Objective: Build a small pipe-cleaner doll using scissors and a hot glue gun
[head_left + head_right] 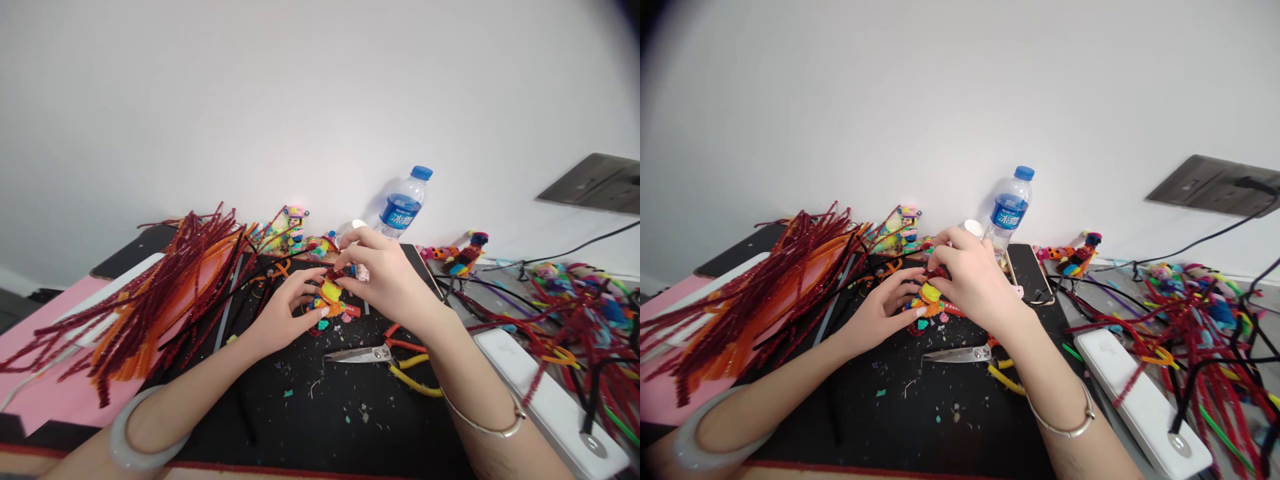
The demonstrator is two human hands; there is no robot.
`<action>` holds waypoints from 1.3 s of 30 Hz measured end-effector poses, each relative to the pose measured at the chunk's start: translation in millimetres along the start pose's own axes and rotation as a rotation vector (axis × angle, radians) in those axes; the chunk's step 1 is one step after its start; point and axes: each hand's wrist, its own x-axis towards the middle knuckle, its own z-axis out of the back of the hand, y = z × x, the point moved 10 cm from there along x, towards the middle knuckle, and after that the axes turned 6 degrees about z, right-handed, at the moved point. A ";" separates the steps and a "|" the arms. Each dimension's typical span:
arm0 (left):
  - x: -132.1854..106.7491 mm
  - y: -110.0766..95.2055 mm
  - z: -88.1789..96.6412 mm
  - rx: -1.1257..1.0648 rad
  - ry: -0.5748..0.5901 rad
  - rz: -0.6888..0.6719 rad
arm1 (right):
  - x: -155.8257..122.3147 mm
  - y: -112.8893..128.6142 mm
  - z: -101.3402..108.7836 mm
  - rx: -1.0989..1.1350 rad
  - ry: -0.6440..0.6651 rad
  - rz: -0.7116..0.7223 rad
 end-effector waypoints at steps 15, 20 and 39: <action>4.3 3.0 12.3 -0.194 -0.073 0.072 | -12.3 -30.5 49.4 0.010 -0.270 -0.262; 4.9 5.6 14.6 -0.215 -0.090 0.094 | -12.2 -41.9 31.3 0.045 -0.152 -0.366; 0.5 9.2 12.0 0.232 -0.140 0.100 | -17.5 -51.9 30.6 0.092 -0.116 -0.425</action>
